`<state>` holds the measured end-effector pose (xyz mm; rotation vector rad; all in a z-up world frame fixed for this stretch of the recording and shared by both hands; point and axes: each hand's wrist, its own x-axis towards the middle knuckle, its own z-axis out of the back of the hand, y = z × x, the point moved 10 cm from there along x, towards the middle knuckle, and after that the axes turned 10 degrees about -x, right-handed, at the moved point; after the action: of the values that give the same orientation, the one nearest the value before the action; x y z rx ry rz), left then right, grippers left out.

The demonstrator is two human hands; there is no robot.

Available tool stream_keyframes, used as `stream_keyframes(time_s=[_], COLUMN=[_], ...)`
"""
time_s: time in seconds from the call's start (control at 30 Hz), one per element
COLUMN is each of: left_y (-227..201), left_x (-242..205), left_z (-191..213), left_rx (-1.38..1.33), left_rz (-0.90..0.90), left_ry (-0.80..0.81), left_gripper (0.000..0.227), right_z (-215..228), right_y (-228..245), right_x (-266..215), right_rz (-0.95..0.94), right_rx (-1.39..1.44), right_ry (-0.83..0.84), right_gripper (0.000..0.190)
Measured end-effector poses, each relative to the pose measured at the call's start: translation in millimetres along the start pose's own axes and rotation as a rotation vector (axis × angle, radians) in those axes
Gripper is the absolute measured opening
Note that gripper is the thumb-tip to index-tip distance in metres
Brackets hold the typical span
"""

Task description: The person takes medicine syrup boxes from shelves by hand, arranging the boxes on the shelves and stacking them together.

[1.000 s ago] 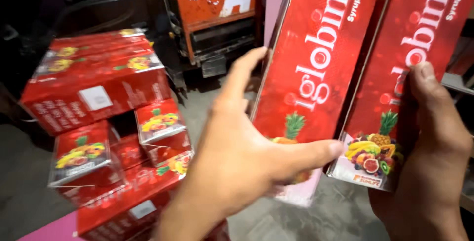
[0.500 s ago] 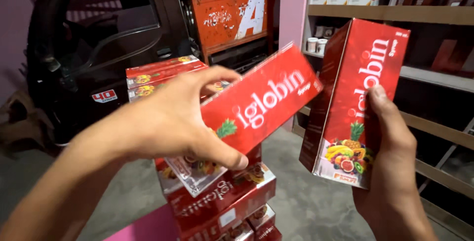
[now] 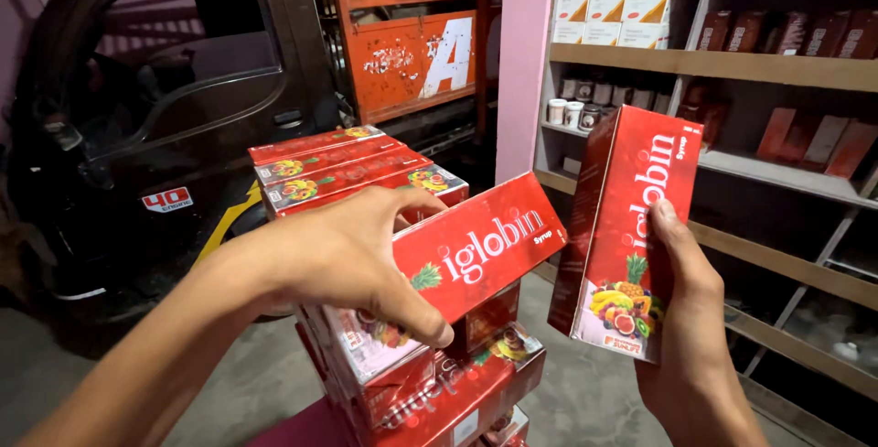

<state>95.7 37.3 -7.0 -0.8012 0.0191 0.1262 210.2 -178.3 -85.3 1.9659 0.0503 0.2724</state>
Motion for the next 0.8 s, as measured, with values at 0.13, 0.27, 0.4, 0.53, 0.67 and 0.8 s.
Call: stream_keyframes(time_s=[0.13, 0.27, 0.4, 0.53, 0.67, 0.8], left_y=[4, 9, 8, 5, -9, 14], left_x=[8, 12, 6, -1, 2, 6], left_z=[2, 4, 4, 25, 33, 28], left_rx=[0.025, -0.052, 0.045, 0.286, 0.342, 0.294], left_rz=[-0.034, -0.02, 0.073, 0.139, -0.083, -0.022], left_ry=[0.051, 0.092, 0.054, -0.106, -0.223, -0.186], left_gripper=[0.097, 0.086, 0.076, 0.067, 0.082, 0.077], right_z=[-1, -6, -5, -6, -4, -8], right_y=[-10, -18, -22, -19, -15, -4], right_x=[2, 7, 10, 12, 14, 11], right_rz=[-0.062, -0.102, -0.121, -0.074, -0.06, -0.025], right_rx=[-0.046, -0.029, -0.054, -0.051, -0.059, -0.07], right_ry=[-0.009, 0.015, 0.018, 0.049, 0.036, 0.065], right_gripper=[0.042, 0.043, 0.042, 0.041, 0.039, 0.04])
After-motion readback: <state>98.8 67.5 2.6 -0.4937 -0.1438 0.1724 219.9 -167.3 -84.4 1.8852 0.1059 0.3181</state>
